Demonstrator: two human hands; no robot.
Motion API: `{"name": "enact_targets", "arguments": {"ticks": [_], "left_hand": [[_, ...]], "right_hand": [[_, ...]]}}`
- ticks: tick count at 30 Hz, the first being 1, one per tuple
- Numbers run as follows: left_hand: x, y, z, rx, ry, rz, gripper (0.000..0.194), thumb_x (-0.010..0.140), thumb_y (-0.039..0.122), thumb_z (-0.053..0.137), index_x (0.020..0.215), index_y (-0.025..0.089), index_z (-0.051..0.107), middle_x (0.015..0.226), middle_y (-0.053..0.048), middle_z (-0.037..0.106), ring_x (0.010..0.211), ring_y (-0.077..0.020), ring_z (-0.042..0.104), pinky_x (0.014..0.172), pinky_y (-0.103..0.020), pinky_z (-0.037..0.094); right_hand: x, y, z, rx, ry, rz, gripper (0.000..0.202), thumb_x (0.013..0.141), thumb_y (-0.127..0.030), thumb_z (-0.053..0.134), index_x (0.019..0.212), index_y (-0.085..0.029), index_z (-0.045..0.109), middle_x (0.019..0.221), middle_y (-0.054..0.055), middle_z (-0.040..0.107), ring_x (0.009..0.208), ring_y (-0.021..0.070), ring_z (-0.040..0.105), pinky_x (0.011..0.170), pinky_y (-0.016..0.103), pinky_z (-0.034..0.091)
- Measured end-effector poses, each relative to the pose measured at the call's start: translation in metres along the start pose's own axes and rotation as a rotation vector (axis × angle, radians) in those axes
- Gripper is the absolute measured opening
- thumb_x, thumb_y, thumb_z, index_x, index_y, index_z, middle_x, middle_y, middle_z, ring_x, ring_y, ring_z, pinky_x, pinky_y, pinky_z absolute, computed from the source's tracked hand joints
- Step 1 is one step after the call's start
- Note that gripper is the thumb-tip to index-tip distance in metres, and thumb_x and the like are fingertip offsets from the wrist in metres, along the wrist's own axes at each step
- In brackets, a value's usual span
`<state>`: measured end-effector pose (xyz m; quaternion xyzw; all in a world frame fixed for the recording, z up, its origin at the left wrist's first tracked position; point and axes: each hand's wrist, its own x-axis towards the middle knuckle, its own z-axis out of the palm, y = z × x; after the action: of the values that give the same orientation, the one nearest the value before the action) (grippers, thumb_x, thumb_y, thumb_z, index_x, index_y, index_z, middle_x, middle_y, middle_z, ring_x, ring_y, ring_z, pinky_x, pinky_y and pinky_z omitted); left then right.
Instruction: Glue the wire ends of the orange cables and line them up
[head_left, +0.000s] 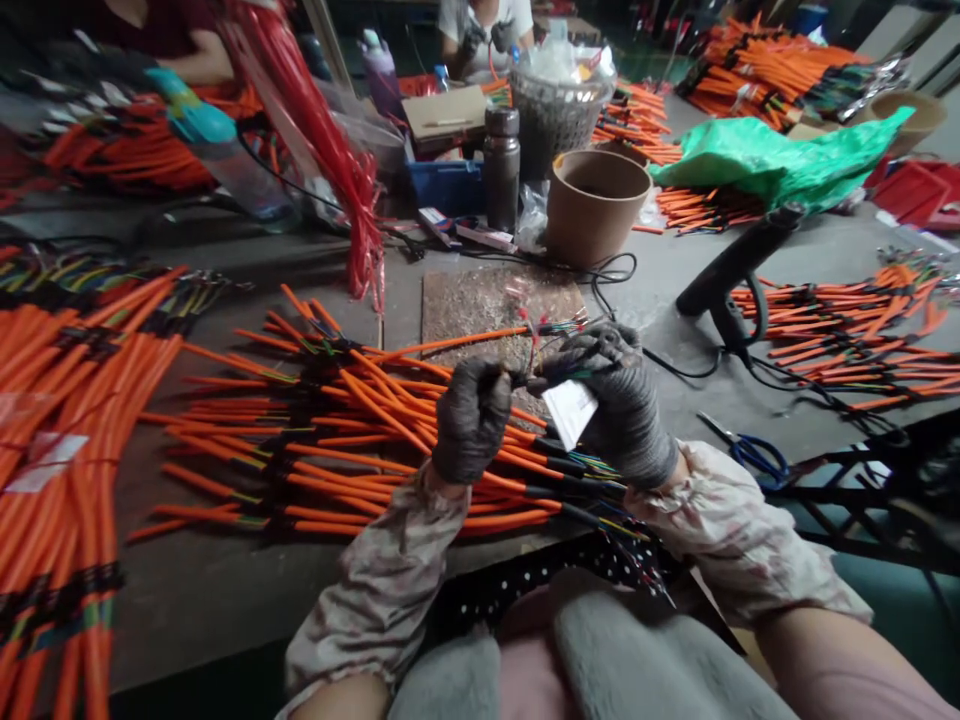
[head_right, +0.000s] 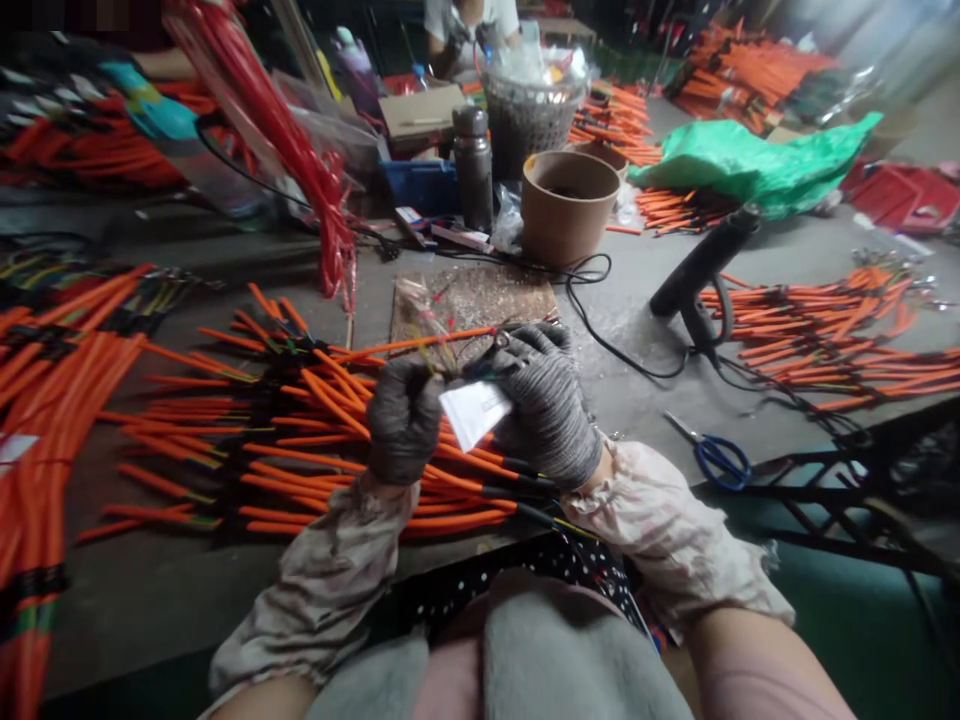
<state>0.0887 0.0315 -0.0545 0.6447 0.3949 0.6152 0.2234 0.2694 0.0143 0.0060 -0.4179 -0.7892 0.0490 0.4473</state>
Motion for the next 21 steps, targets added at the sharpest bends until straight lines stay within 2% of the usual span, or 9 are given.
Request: {"name": "enact_targets", "arguments": {"ticks": [2, 4, 8, 10, 12, 13, 15, 18, 21], "left_hand": [[-0.004, 0.003, -0.002, -0.209, 0.106, -0.189, 0.023, 0.102, 0.044, 0.062, 0.099, 0.021, 0.062, 0.084, -0.002, 0.069, 0.075, -0.0138, 0.069, 0.073, -0.025, 0.06], [-0.006, 0.006, -0.008, -0.368, 0.105, -0.26, 0.024, 0.1, 0.045, 0.064, 0.095, 0.022, 0.063, 0.082, -0.001, 0.067, 0.073, -0.0136, 0.066, 0.073, -0.026, 0.06], [-0.004, 0.016, -0.039, -0.236, -0.151, -0.085, 0.024, 0.099, 0.041, 0.067, 0.085, 0.021, 0.071, 0.082, -0.002, 0.071, 0.083, -0.0173, 0.069, 0.083, -0.031, 0.059], [-0.001, 0.021, -0.059, -0.068, -0.245, -0.004, 0.02, 0.1, 0.033, 0.067, 0.086, 0.021, 0.075, 0.083, -0.002, 0.075, 0.083, -0.0168, 0.071, 0.081, -0.029, 0.058], [-0.001, 0.025, -0.078, 0.064, -0.242, 0.053, 0.013, 0.098, 0.028, 0.071, 0.092, 0.021, 0.079, 0.085, -0.002, 0.077, 0.081, -0.0164, 0.072, 0.079, -0.028, 0.059], [-0.001, 0.027, -0.085, 0.104, -0.226, 0.067, 0.01, 0.096, 0.029, 0.074, 0.098, 0.022, 0.081, 0.087, -0.002, 0.078, 0.082, -0.0169, 0.073, 0.08, -0.028, 0.059], [-0.005, 0.028, -0.095, 0.12, -0.21, 0.056, 0.026, 0.092, 0.033, 0.079, 0.117, 0.023, 0.081, 0.093, -0.004, 0.079, 0.082, -0.0173, 0.073, 0.08, -0.029, 0.06], [-0.011, 0.03, -0.098, 0.081, -0.234, 0.012, 0.051, 0.089, 0.037, 0.083, 0.138, 0.026, 0.072, 0.1, -0.005, 0.079, 0.078, -0.0151, 0.07, 0.077, -0.028, 0.061], [-0.012, 0.031, -0.095, 0.066, -0.218, 0.033, 0.057, 0.089, 0.037, 0.084, 0.142, 0.027, 0.069, 0.101, -0.004, 0.078, 0.077, -0.0136, 0.068, 0.079, -0.028, 0.061]], "right_hand": [[0.0, -0.003, 0.003, 0.1, 0.006, -0.023, 0.009, 0.089, -0.034, 0.077, 0.095, -0.028, 0.081, 0.089, 0.005, 0.076, 0.095, 0.0294, 0.07, 0.101, 0.053, 0.049], [0.001, -0.003, 0.007, 0.301, 0.011, 0.026, 0.016, 0.095, -0.04, 0.073, 0.099, -0.027, 0.08, 0.088, 0.005, 0.075, 0.09, 0.0265, 0.07, 0.092, 0.048, 0.054], [0.013, -0.002, 0.016, 0.663, -0.095, 0.154, 0.036, 0.101, -0.053, 0.065, 0.106, -0.021, 0.078, 0.088, 0.005, 0.073, 0.079, 0.0205, 0.067, 0.079, 0.038, 0.058], [0.021, -0.008, 0.017, 0.641, -0.152, 0.138, 0.036, 0.097, -0.056, 0.072, 0.102, -0.021, 0.079, 0.089, 0.006, 0.074, 0.083, 0.0211, 0.067, 0.082, 0.038, 0.057], [0.027, -0.018, 0.018, 0.596, -0.15, 0.147, 0.036, 0.093, -0.056, 0.076, 0.101, -0.022, 0.079, 0.097, 0.007, 0.075, 0.091, 0.0227, 0.068, 0.086, 0.039, 0.057], [0.027, -0.023, 0.018, 0.612, -0.135, 0.193, 0.037, 0.094, -0.058, 0.075, 0.104, -0.023, 0.079, 0.1, 0.007, 0.075, 0.093, 0.0226, 0.068, 0.086, 0.038, 0.057], [0.023, -0.032, 0.021, 0.726, -0.096, 0.372, 0.039, 0.097, -0.061, 0.069, 0.108, -0.024, 0.076, 0.1, 0.005, 0.073, 0.085, 0.0191, 0.068, 0.077, 0.034, 0.057], [0.009, -0.038, 0.033, 0.964, -0.15, 0.658, 0.034, 0.097, -0.058, 0.071, 0.1, -0.024, 0.068, 0.079, -0.001, 0.066, 0.058, 0.011, 0.055, 0.053, 0.025, 0.047], [-0.003, -0.039, 0.045, 1.087, -0.21, 0.759, 0.035, 0.091, -0.051, 0.082, 0.095, -0.024, 0.06, 0.066, -0.007, 0.058, 0.049, 0.0081, 0.046, 0.046, 0.021, 0.038]]}}
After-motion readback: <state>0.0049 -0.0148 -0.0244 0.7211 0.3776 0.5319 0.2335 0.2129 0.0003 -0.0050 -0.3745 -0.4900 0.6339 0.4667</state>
